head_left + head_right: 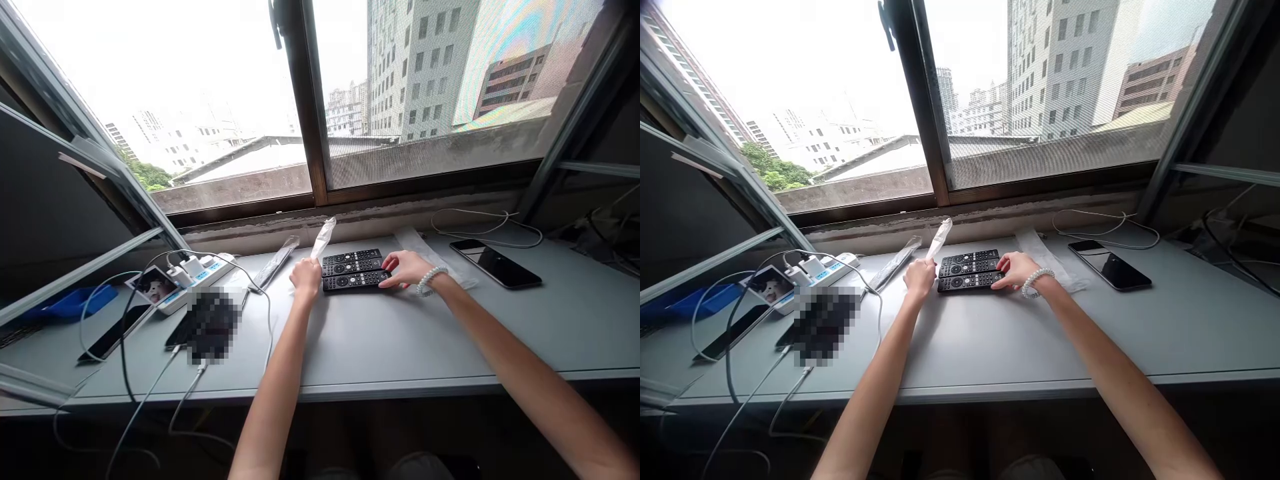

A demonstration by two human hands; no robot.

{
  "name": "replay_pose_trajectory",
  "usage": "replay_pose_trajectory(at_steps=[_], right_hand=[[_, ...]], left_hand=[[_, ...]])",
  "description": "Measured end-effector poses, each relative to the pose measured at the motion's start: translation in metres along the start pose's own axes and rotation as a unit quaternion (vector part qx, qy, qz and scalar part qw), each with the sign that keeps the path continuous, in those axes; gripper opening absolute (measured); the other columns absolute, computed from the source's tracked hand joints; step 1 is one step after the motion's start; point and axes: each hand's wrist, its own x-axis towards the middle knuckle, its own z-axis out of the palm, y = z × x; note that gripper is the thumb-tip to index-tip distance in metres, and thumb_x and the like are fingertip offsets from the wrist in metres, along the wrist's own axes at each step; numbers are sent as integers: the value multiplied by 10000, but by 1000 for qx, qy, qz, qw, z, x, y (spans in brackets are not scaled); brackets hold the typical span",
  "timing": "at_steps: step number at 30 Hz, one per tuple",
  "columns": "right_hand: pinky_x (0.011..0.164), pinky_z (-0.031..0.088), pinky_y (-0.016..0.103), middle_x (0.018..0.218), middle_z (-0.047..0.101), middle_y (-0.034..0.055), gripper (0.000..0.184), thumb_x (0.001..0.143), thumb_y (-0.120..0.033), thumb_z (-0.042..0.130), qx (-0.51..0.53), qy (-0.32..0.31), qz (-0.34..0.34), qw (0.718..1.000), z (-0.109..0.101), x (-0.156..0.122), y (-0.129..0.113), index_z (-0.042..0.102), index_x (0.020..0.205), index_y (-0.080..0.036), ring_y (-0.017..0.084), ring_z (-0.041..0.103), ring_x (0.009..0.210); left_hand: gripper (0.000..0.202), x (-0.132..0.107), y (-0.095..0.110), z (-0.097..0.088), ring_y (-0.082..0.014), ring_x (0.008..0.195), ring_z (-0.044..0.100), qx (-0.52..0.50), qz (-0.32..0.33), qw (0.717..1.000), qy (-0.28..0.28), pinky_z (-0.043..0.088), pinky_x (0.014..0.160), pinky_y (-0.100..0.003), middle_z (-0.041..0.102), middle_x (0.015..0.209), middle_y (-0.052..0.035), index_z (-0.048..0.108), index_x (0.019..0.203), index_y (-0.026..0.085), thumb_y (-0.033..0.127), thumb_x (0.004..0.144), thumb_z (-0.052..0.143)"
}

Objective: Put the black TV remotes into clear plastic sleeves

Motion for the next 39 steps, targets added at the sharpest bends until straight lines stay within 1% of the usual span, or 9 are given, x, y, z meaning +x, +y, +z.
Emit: replay_pose_trajectory(at_steps=[7, 12, 17, 25, 29, 33, 36, 37, 39], right_hand=[[429, 494, 216, 1035, 637, 97, 513, 472, -379, 813, -18, 14, 13, 1000, 3, 3, 4, 584, 883, -175, 160, 645, 679], [448, 476, 213, 1156, 589, 92, 708, 436, -421, 823, -53, 53, 12, 997, 2, 4, 4, 564, 1060, -211, 155, 636, 720], [493, 481, 221, 1139, 611, 71, 793, 464, -411, 813, -65, 34, 1, 997, 0, 2, -1, 526, 1182, -237, 136, 631, 685], [456, 488, 214, 1148, 619, 119, 1017, 417, -407, 835, -14, 15, 22, 1000, 0, 5, 3, 439, 1330, -202, 159, 638, 693], [443, 493, 208, 1171, 612, 131, 946, 412, -414, 837, -8, 12, 26, 1000, 1, 7, 6, 519, 1274, -185, 180, 643, 743], [430, 485, 201, 1117, 643, 118, 728, 435, -377, 836, -11, 5, 15, 1000, 1, 6, 6, 645, 1108, -174, 197, 644, 768], [438, 483, 200, 1041, 672, 106, 576, 465, -358, 825, -11, -6, 4, 1000, 1, 5, 6, 688, 993, -170, 202, 643, 771], [443, 484, 203, 1037, 673, 106, 569, 469, -361, 822, -11, -7, 3, 1000, 1, 4, 6, 688, 988, -169, 201, 643, 770], [456, 493, 218, 1099, 648, 116, 672, 461, -382, 821, -12, -1, 5, 1000, 0, 4, 6, 655, 1077, -169, 200, 642, 769]], left_hand=[[398, -1, 2, 0, -279, 917, 637, 31, 8, 999, -13, 440, 715, -338, 692, 939, -152, 696, 883, 155, 307, 873, 328], [393, -1, 3, 1, -276, 928, 635, 26, 8, 999, -17, 439, 723, -330, 695, 930, -143, 696, 864, 162, 320, 877, 336], [381, 0, 3, 3, -276, 922, 635, 25, 13, 1000, -14, 439, 712, -329, 693, 940, -145, 692, 874, 159, 306, 870, 341], [411, 0, 2, 5, -270, 924, 635, 17, 20, 999, -18, 439, 730, -330, 688, 946, -154, 696, 887, 152, 335, 880, 328], [410, 0, 2, 6, -265, 922, 635, 13, 23, 999, -21, 439, 731, -330, 687, 945, -148, 699, 875, 159, 333, 880, 327], [411, 0, 2, 7, -267, 928, 633, 15, 22, 999, -18, 437, 735, -332, 689, 946, -143, 697, 868, 161, 337, 879, 326], [409, 0, 1, 8, -262, 919, 634, 13, 25, 999, -22, 436, 735, -332, 690, 943, -138, 697, 868, 165, 337, 876, 326], [410, 0, 1, 8, -262, 912, 635, 12, 26, 999, -24, 436, 733, -333, 691, 938, -137, 698, 864, 168, 336, 876, 325], [414, -1, 2, 8, -266, 903, 635, 13, 28, 999, -23, 436, 723, -337, 691, 931, -135, 701, 858, 175, 326, 878, 316]])
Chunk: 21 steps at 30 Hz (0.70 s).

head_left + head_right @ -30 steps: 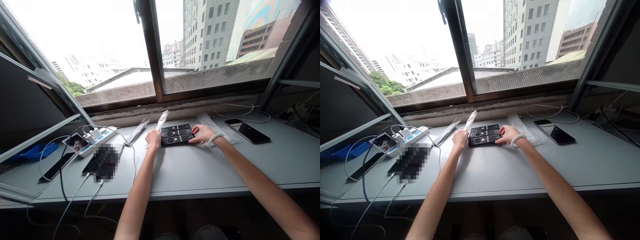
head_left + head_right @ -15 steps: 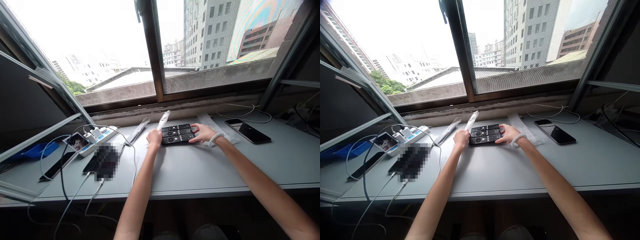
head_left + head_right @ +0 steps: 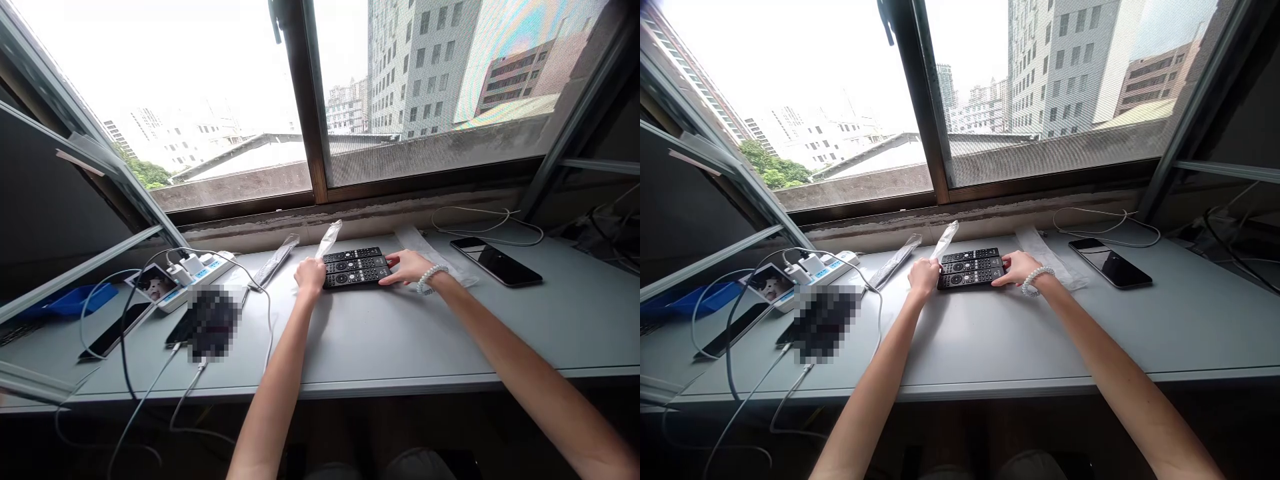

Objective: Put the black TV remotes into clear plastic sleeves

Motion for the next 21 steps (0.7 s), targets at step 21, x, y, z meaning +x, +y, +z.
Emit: replay_pose_trajectory(at_steps=[21], right_hand=[[988, 390, 401, 1354, 478, 131, 1121, 491, -546, 771, -124, 49, -112, 985, 4, 12, 13, 295, 1439, -183, 326, 465, 1213]], left_hand=[[446, -1, 2, 11, -253, 1051, 527, 41, 108, 991, -70, 337, 899, -367, 679, 1018, -104, 677, 937, 172, 221, 904, 235]])
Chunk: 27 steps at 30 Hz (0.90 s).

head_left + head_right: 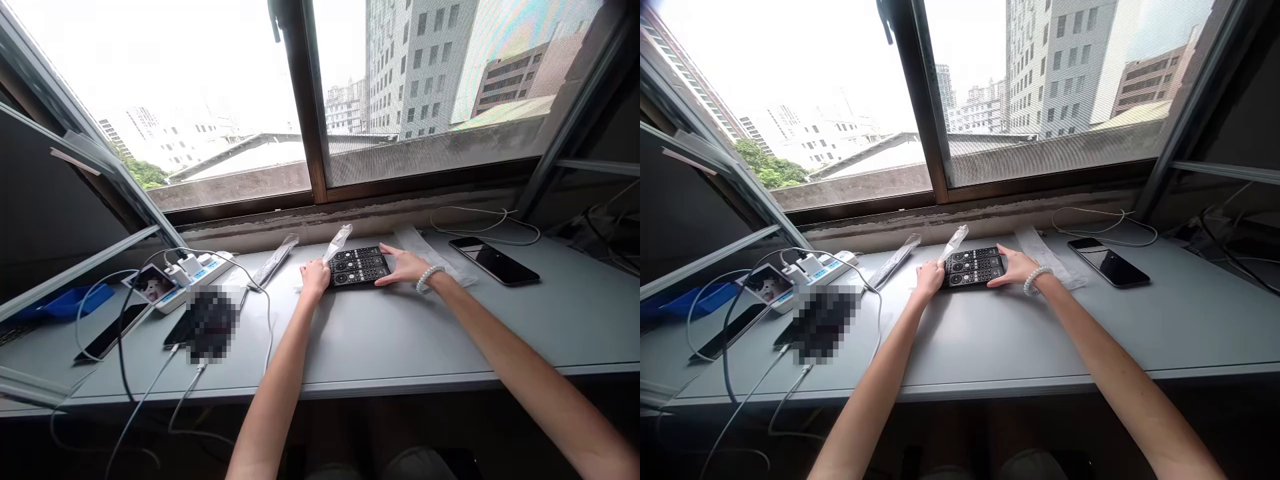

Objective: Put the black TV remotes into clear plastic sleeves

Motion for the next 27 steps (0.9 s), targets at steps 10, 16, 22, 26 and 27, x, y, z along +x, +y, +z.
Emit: replay_pose_trajectory(at_steps=[10, 16, 22, 26, 27], right_hand=[[898, 444, 377, 1280, 544, 116, 955, 446, -556, 779, -16, 12, -1, 1000, -5, -3, -7, 497, 1289, -207, 311, 533, 1122], [710, 445, 311, 998, 675, 32, 624, 483, -679, 682, -65, 16, 64, 996, -17, -9, -16, 662, 937, -251, 228, 620, 856], [567, 373, 269, 693, 676, 28, 505, 542, -728, 601, -96, -52, 99, 989, -22, -12, -17, 661, 579, -228, 193, 601, 697], [540, 358, 260, 672, 669, 41, 535, 535, -744, 595, -100, -60, 112, 987, -22, -11, -15, 666, 576, -216, 175, 579, 643], [534, 359, 259, 671, 671, 44, 547, 540, -751, 585, -94, -71, 117, 986, -23, -10, -14, 677, 590, -214, 169, 573, 626]], left_hand=[[435, -1, 1, -1, -258, 1051, 528, 9, 6, 1000, 3, 349, 905, -388, 662, 1037, -104, 677, 921, 164, 224, 898, 247], [394, -6, -1, -16, -254, 1028, 567, 60, -69, 992, 93, 391, 878, -371, 628, 1083, -143, 669, 987, 140, 240, 884, 301], [380, -7, -3, -27, -266, 922, 636, 46, -159, 985, 41, 451, 729, -324, 672, 983, -178, 678, 972, 119, 260, 868, 342], [373, -8, -1, -25, -261, 951, 636, 42, -151, 988, 19, 454, 721, -306, 680, 978, -172, 683, 972, 136, 266, 858, 353], [377, -8, 0, -25, -260, 956, 635, 41, -148, 988, 15, 455, 722, -304, 680, 983, -170, 683, 976, 139, 272, 857, 351]])
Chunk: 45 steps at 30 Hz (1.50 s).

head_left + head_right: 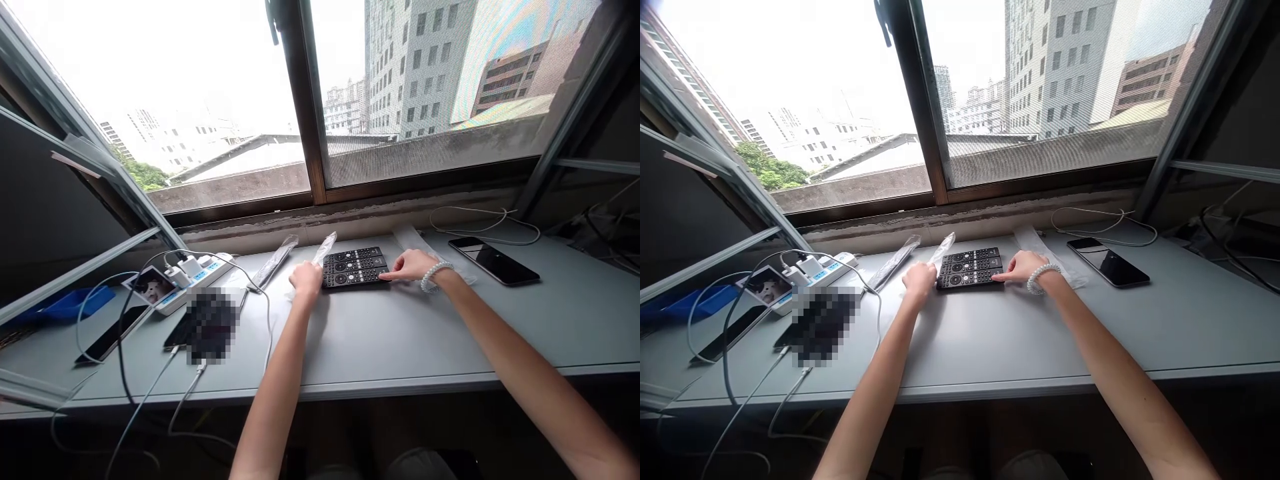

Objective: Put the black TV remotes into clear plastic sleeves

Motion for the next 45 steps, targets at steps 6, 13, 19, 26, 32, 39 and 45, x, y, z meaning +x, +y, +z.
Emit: replay_pose_trajectory(at_steps=[6, 13, 19, 26, 32, 39, 45], right_hand=[[549, 386, 263, 685, 687, 61, 618, 556, -787, 536, 23, -52, 1, 998, -1, 3, 3, 710, 620, -198, 146, 558, 568], [559, 400, 277, 701, 691, 67, 569, 583, -748, 556, 24, -44, 1, 999, -2, 1, 2, 713, 604, -201, 161, 568, 587], [530, 398, 277, 698, 687, 73, 549, 599, -723, 564, 25, -39, -4, 999, -3, -1, 2, 709, 605, -193, 157, 555, 560], [519, 387, 273, 704, 689, 69, 553, 594, -736, 555, 19, -39, 1, 999, -4, 0, 1, 699, 588, -202, 156, 557, 561], [513, 389, 263, 694, 687, 66, 538, 601, -717, 566, 23, -34, 0, 999, -3, 0, 0, 697, 584, -196, 148, 553, 551], [515, 399, 268, 686, 687, 64, 537, 595, -723, 566, 20, -33, -3, 999, -2, 1, 1, 691, 572, -201, 154, 555, 551], [563, 432, 315, 677, 688, 75, 528, 595, -719, 575, 31, -29, -9, 999, -1, 1, 2, 687, 560, -204, 187, 570, 569]], left_hand=[[403, -2, 2, 0, -270, 956, 635, -5, 7, 1000, -5, 456, 728, -316, 688, 963, -161, 683, 975, 143, 295, 859, 328], [381, -1, 2, 2, -271, 951, 637, -15, 13, 1000, -4, 449, 730, -314, 693, 920, -161, 680, 960, 145, 290, 858, 342], [394, -1, 2, 3, -270, 945, 638, -21, 16, 1000, -9, 449, 731, -322, 699, 881, -154, 681, 960, 145, 292, 856, 330], [395, 1, 0, 4, -260, 938, 640, -17, 14, 1000, 0, 450, 728, -314, 697, 901, -161, 685, 940, 141, 300, 858, 332], [415, 5, -2, 5, -251, 900, 649, -43, 5, 999, -22, 450, 743, -324, 705, 836, -149, 685, 948, 137, 316, 863, 320], [413, 5, -1, 5, -249, 896, 650, -47, 3, 999, -21, 445, 751, -324, 705, 823, -150, 680, 967, 135, 320, 864, 325], [422, 5, -2, 5, -247, 908, 646, -42, 2, 999, -19, 444, 748, -319, 705, 821, -148, 676, 976, 134, 318, 870, 313]])
